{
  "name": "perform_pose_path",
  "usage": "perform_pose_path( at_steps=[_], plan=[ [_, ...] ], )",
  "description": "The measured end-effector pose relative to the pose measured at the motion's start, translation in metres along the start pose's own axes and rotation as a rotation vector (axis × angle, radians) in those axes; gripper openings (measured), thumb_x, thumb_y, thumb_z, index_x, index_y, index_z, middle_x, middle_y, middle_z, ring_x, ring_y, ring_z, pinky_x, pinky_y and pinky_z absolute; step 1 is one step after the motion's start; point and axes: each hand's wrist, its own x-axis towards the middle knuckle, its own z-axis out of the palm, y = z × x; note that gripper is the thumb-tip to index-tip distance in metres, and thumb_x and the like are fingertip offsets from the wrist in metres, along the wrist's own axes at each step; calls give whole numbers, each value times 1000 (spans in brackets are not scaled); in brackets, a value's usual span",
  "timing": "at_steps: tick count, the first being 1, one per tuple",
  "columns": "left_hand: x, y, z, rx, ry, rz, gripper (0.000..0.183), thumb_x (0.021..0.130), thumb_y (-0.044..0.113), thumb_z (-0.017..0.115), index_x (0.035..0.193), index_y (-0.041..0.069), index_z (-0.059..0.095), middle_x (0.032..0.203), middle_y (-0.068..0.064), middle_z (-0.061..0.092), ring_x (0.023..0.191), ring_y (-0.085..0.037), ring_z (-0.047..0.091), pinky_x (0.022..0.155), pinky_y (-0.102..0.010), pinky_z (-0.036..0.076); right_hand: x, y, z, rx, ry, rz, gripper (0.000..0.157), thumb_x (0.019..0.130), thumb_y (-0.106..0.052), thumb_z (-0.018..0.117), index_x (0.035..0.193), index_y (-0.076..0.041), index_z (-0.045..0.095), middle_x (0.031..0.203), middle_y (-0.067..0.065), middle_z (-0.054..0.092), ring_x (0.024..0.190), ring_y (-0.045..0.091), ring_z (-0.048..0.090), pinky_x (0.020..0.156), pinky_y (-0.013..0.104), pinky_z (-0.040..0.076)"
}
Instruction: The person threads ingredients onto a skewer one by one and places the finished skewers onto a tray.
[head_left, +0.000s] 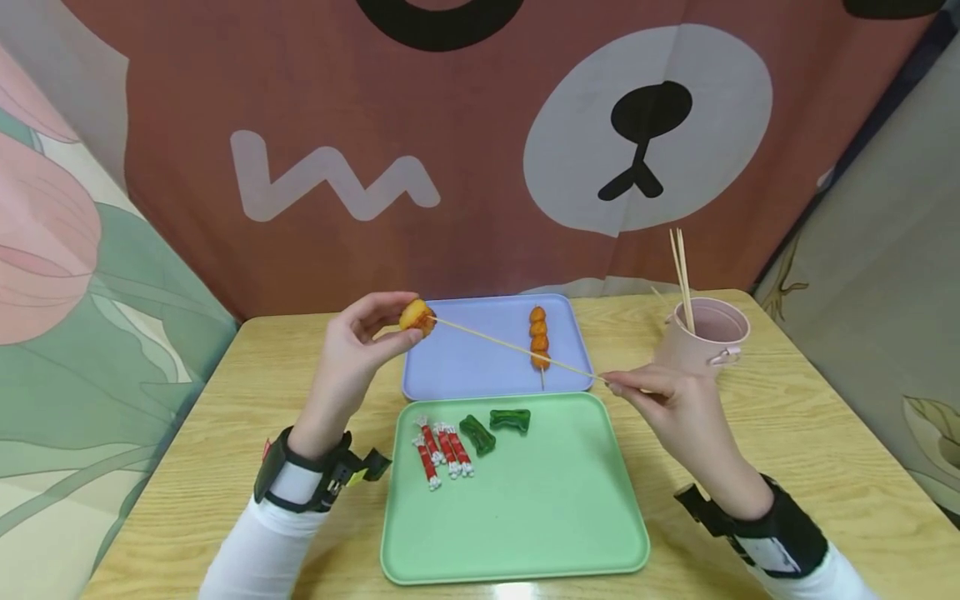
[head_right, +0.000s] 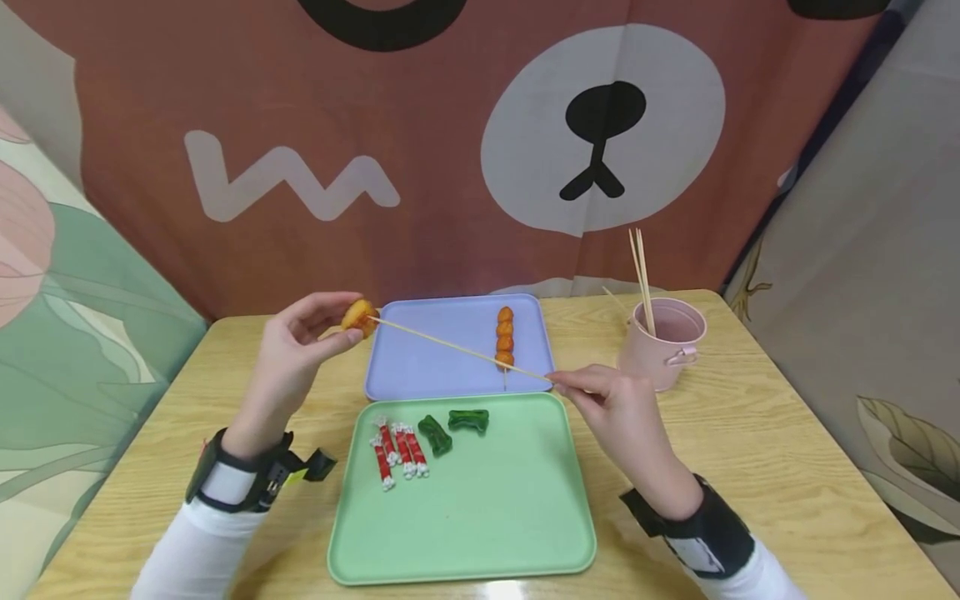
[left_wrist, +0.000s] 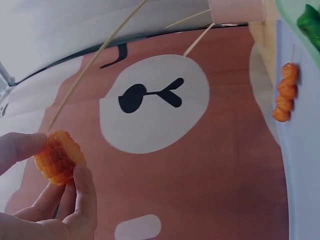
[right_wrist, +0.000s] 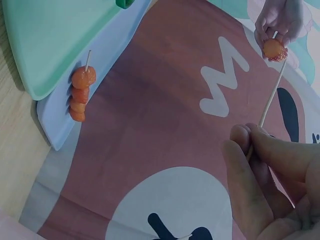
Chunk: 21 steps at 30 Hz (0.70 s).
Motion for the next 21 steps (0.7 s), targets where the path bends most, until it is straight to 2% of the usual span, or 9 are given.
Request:
perform_pose_path(
  at_steps=[7, 21],
  plan=[
    [1, 5, 0, -15, 28, 18, 40, 80, 2, 73, 118, -1, 61, 114, -8, 63, 101, -22, 58, 85, -25, 54, 0, -1, -1, -21, 4, 13, 26, 70, 8, 77, 89, -11, 78, 79, 0, 74, 72, -9, 61, 62, 6, 48],
    [2, 5, 0, -17, 46, 23, 42, 79, 1, 74, 119, 0, 62, 114, -9, 64, 103, -22, 60, 85, -25, 54, -1, -4, -1, -52, -9, 17, 26, 70, 7, 77, 89, -11, 78, 78, -2, 73, 66, -2, 62, 58, 7, 47]
  ],
)
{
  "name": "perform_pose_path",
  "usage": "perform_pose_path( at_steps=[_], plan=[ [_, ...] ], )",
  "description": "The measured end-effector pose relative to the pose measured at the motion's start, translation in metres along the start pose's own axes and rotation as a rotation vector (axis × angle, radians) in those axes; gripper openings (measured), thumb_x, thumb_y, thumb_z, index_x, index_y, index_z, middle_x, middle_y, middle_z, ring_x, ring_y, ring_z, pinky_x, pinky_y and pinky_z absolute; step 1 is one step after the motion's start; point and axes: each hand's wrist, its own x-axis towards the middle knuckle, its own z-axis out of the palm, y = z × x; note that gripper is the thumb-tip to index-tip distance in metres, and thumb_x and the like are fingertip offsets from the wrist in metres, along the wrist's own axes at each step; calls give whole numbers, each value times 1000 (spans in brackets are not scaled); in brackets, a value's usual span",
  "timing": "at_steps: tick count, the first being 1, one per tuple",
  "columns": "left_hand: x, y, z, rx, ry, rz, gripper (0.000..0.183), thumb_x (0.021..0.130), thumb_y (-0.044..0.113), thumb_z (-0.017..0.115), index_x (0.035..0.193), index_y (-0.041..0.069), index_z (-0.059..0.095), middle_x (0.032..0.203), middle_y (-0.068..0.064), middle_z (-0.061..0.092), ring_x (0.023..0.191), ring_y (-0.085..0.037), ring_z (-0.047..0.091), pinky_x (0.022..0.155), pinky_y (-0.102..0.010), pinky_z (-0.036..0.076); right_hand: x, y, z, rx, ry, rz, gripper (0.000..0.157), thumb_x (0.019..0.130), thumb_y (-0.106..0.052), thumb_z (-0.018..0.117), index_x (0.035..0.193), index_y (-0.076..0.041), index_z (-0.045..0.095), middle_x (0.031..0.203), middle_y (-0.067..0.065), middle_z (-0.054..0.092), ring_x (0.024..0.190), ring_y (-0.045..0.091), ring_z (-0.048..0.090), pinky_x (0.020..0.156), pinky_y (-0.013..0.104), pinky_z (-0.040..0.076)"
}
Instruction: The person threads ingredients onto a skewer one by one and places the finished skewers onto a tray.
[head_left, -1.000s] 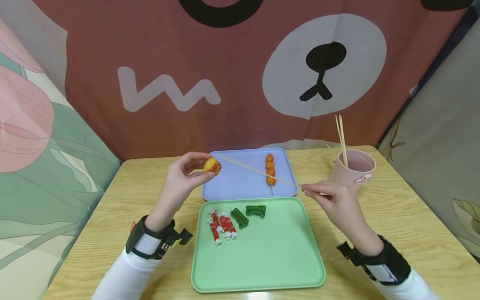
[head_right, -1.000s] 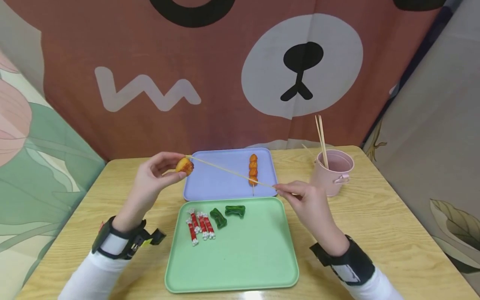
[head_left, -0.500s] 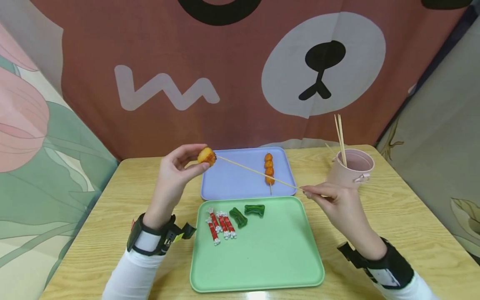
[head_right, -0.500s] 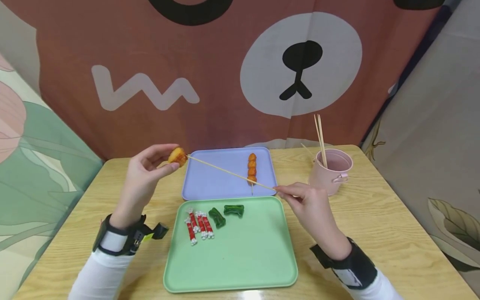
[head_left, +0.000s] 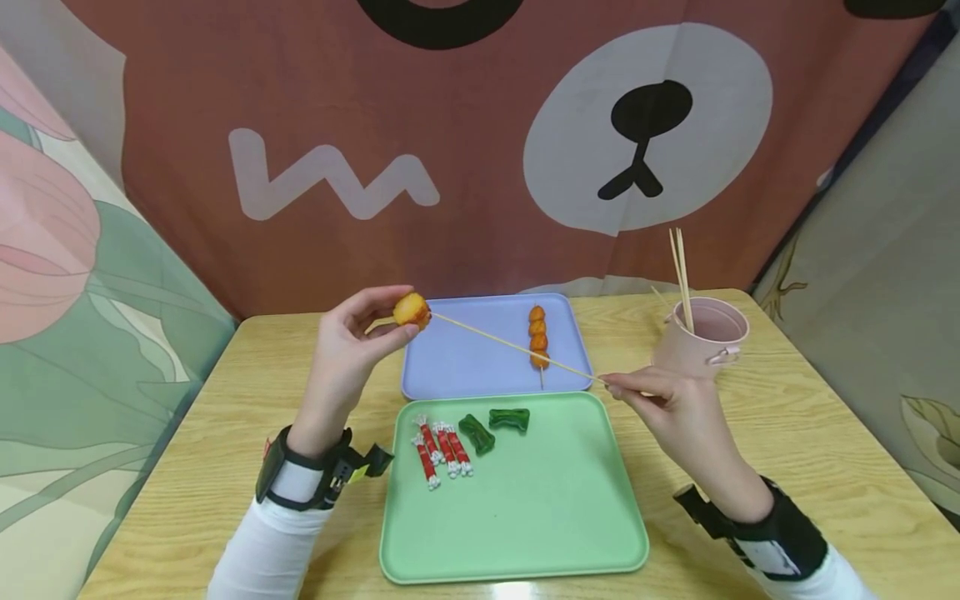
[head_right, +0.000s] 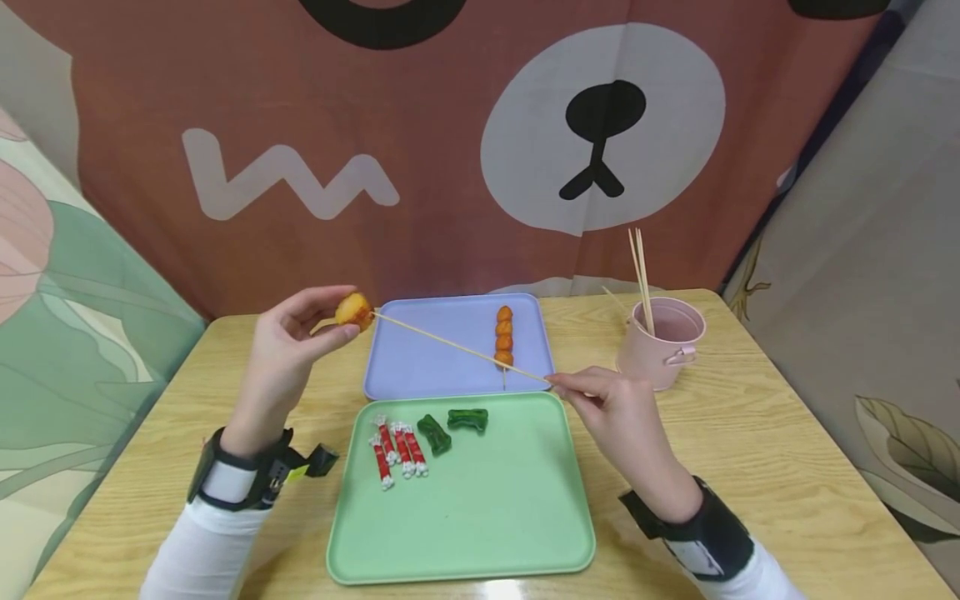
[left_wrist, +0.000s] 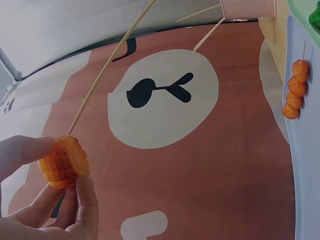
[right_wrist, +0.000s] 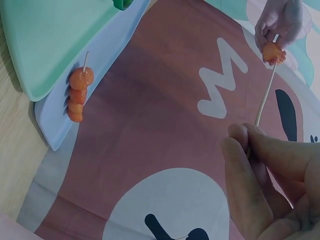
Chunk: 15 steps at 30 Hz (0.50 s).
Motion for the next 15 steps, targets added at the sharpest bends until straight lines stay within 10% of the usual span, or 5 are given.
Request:
perform_pose_path(
  at_steps=[15],
  plan=[
    [-3, 1, 0, -1, -19, 13, 43, 78, 1, 75, 119, 0, 62, 113, -10, 64, 100, -22, 63, 83, -25, 55, -2, 0, 0, -1, -21, 0, 25, 70, 7, 77, 89, -11, 78, 78, -2, 73, 66, 1, 63, 57, 7, 48]
  ],
)
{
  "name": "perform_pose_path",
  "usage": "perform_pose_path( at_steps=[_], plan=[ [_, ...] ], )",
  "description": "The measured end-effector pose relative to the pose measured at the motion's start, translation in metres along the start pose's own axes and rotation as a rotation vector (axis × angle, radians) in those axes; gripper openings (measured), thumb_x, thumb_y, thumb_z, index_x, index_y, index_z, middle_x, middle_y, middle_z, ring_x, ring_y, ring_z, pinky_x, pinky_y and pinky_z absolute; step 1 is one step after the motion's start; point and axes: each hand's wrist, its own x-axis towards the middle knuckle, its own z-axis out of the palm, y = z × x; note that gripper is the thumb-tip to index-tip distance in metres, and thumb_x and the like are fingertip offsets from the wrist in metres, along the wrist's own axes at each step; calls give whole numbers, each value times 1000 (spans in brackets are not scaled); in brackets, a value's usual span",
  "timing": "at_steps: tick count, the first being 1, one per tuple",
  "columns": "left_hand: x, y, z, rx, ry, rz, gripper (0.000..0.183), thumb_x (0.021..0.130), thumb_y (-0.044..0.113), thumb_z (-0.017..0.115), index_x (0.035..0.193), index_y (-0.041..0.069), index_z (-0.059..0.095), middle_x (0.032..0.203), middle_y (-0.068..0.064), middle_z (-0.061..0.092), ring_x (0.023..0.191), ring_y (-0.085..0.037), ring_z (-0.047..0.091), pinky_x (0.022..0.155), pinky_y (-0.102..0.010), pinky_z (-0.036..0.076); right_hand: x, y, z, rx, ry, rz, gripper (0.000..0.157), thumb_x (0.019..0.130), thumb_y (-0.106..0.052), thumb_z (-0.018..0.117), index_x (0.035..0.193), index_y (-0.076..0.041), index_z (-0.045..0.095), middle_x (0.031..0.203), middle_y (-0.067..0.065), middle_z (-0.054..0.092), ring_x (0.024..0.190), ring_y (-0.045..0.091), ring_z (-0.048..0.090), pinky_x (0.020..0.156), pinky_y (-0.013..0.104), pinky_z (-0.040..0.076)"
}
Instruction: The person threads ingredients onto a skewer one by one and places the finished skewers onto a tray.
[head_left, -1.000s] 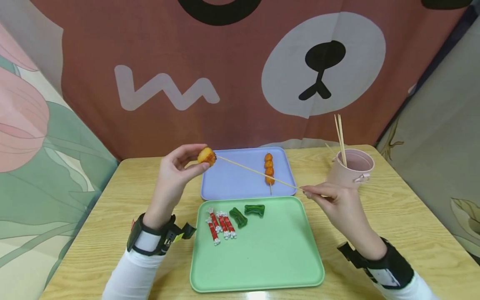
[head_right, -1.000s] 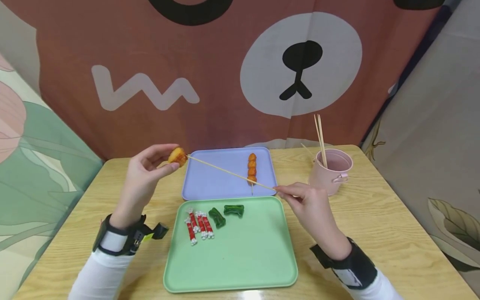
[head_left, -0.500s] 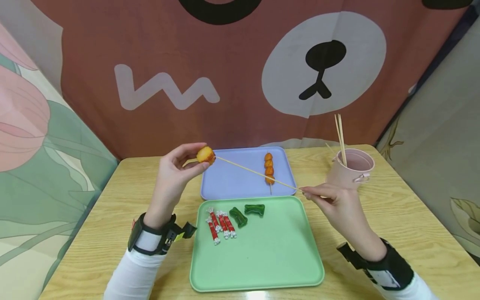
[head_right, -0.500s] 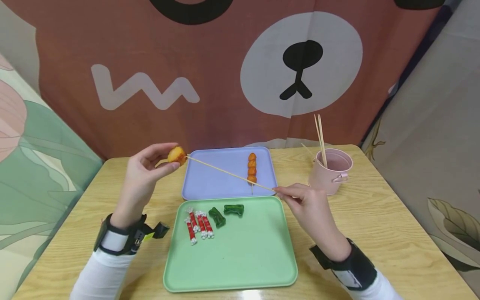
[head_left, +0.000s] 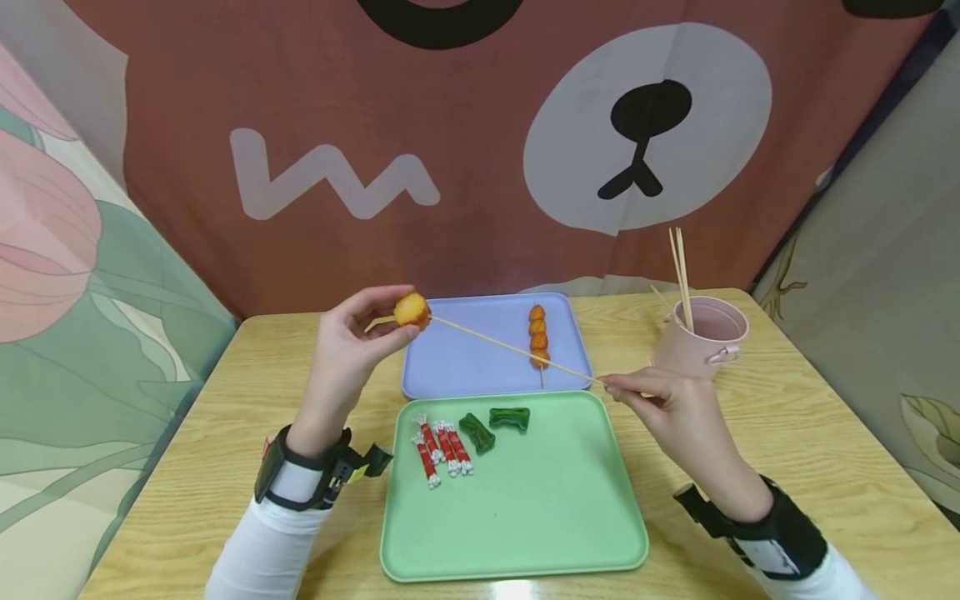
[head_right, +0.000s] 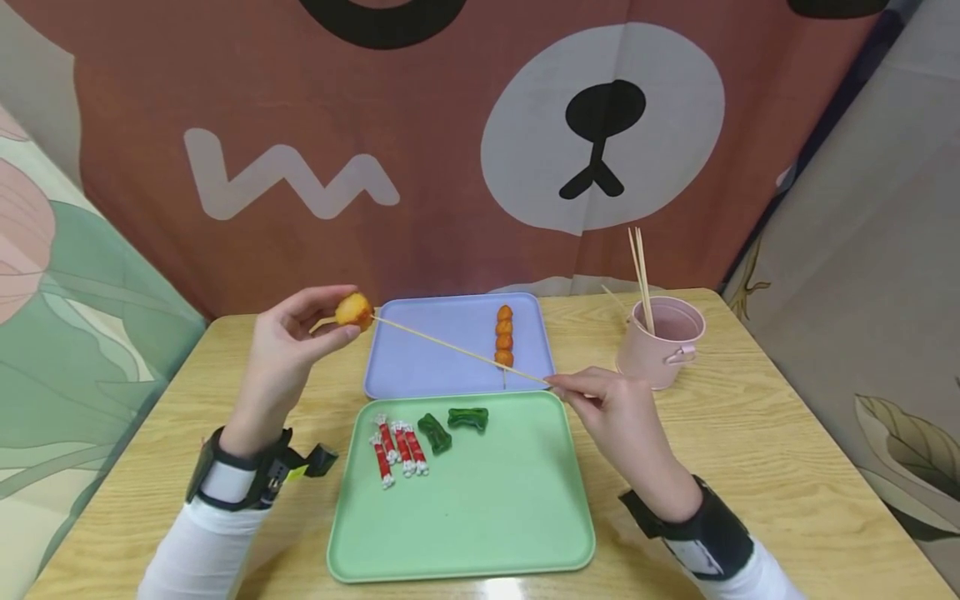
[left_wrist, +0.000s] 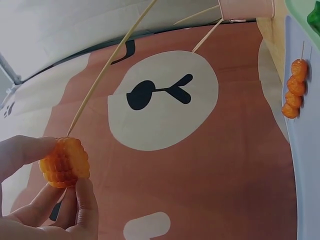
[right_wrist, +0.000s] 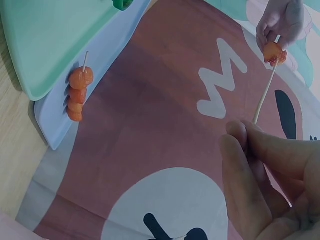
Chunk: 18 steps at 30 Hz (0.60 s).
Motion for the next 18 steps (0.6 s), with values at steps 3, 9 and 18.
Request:
perform_pose_path(
  at_steps=[3, 9, 18],
  plan=[
    [-1, 0, 1, 16, -21, -4, 43, 78, 3, 75, 119, 0, 62, 113, -10, 65, 99, -23, 63, 82, -25, 55, 0, 0, 0, -1, -10, 7, 25, 70, 7, 77, 89, -10, 78, 78, -2, 73, 66, 1, 63, 57, 7, 48],
    [-1, -1, 2, 43, -33, -8, 41, 78, 6, 76, 117, 4, 65, 110, -7, 67, 100, -21, 63, 81, -25, 55, -1, -2, 0, 29, -26, 18, 24, 71, 7, 77, 90, -8, 77, 79, 0, 73, 66, 0, 62, 57, 8, 48],
    [1, -6, 2, -56, 20, -75, 43, 78, 5, 76, 118, 1, 61, 111, -7, 66, 96, -19, 65, 84, -25, 55, -2, -3, 3, 64, 8, 2, 23, 71, 7, 77, 89, -8, 77, 76, -1, 71, 64, 0, 60, 56, 8, 47]
  ],
)
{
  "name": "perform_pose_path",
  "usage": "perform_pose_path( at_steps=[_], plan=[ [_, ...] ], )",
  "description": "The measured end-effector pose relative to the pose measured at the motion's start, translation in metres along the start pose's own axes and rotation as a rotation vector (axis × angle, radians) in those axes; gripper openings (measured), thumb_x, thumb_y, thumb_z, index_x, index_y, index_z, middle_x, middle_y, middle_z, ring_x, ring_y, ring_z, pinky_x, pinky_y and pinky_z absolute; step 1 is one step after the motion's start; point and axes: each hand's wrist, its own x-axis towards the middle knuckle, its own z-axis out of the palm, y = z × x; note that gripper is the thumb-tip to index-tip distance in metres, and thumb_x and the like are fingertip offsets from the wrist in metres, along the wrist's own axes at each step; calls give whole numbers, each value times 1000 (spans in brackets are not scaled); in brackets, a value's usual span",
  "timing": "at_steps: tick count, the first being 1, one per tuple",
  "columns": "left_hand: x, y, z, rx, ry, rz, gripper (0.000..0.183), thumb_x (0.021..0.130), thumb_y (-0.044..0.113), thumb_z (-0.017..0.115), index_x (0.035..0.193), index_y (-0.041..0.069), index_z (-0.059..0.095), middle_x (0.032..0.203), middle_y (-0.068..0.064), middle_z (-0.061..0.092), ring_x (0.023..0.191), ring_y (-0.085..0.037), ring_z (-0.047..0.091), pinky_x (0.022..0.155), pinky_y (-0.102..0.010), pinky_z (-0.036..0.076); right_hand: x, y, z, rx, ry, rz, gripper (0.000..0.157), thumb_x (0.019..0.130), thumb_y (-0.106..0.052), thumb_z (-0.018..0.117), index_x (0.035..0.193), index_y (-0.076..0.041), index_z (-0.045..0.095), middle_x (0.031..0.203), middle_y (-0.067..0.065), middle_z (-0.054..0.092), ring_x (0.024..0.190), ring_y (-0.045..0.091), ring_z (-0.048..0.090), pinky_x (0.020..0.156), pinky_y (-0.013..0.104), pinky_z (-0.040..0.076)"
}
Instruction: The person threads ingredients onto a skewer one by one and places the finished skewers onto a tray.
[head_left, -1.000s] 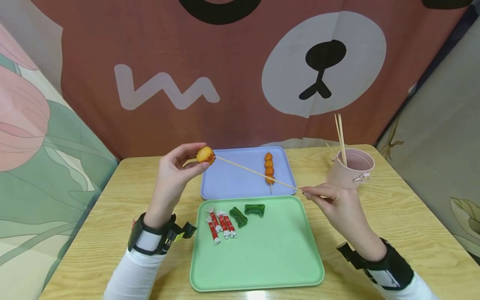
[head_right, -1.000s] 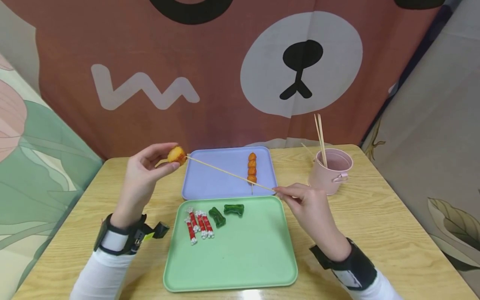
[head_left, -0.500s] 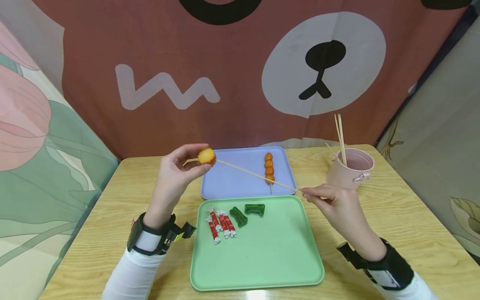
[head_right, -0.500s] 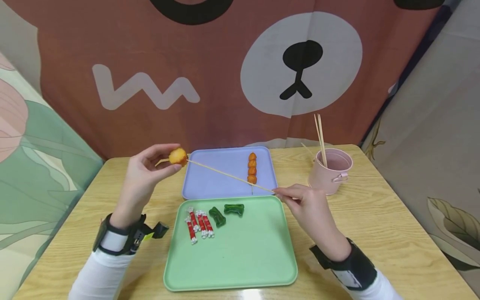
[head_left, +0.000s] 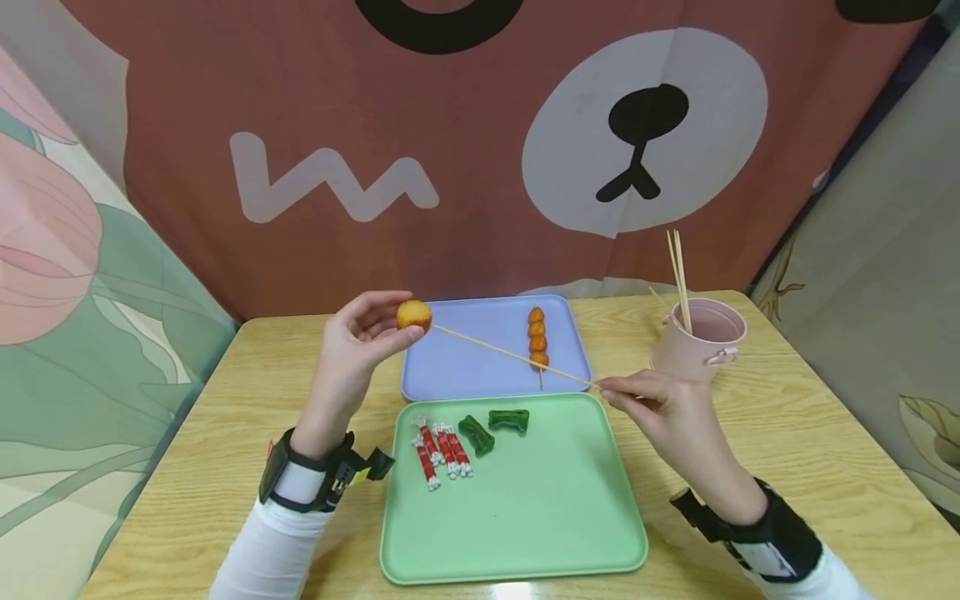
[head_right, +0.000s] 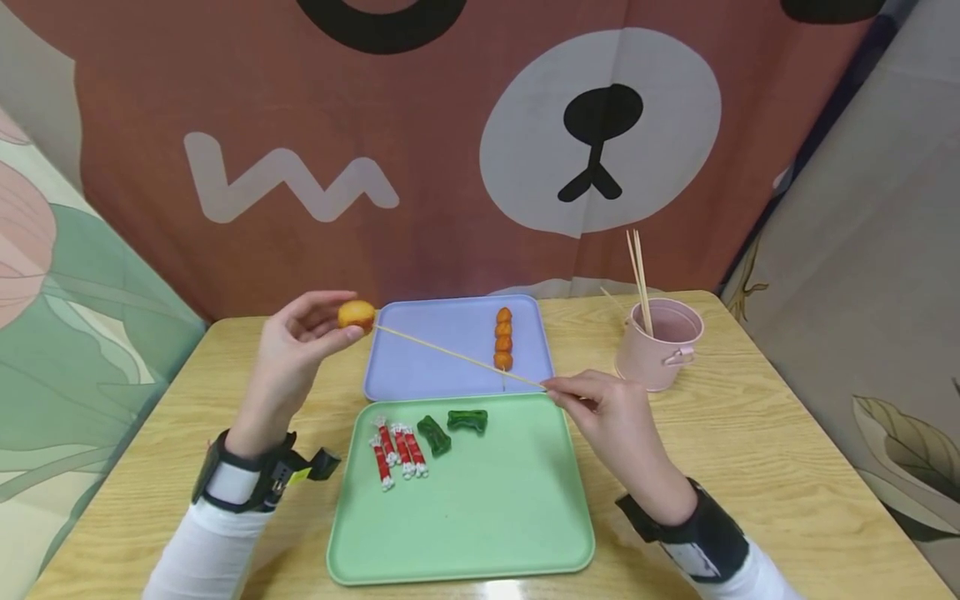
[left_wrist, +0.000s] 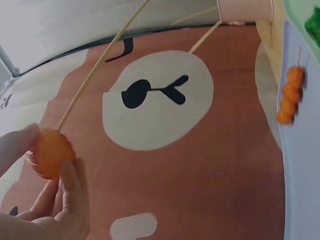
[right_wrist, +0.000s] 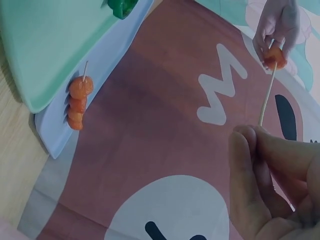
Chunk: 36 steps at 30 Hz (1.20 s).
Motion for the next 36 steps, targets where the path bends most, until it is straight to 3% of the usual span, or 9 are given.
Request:
perform_pose_path(
  at_steps=[4, 15, 24, 36],
  plan=[
    [0, -2, 3, -47, 28, -12, 39, 77, 4, 76, 114, -2, 64, 104, -5, 69, 92, -20, 66, 82, -25, 56, -1, -1, 2, 36, 19, -16, 25, 70, 8, 77, 89, -8, 77, 76, 0, 72, 64, -1, 60, 56, 8, 47],
    [0, -12, 18, -57, 84, -33, 29, 75, 5, 79, 102, 1, 69, 90, 0, 72, 85, -18, 68, 80, -27, 56, 2, -6, 8, 44, 38, -20, 23, 70, 5, 78, 89, -9, 77, 77, 0, 72, 66, 0, 62, 59, 8, 49],
    [0, -15, 31, -26, 78, -81, 24, 74, 11, 81, 92, 4, 67, 99, -4, 69, 88, -19, 66, 78, -26, 55, 8, -10, 12, 12, 21, -12, 22, 71, 1, 79, 90, -10, 78, 77, -3, 72, 67, 3, 65, 61, 8, 50],
    [-1, -18, 44, -66, 38, -104, 31, 74, 11, 81, 100, 2, 67, 92, -2, 72, 88, -20, 67, 81, -29, 55, 12, -14, 16, 47, -2, 13, 19, 73, -1, 79, 90, -8, 77, 81, 0, 73, 72, 7, 68, 63, 9, 52]
  ],
)
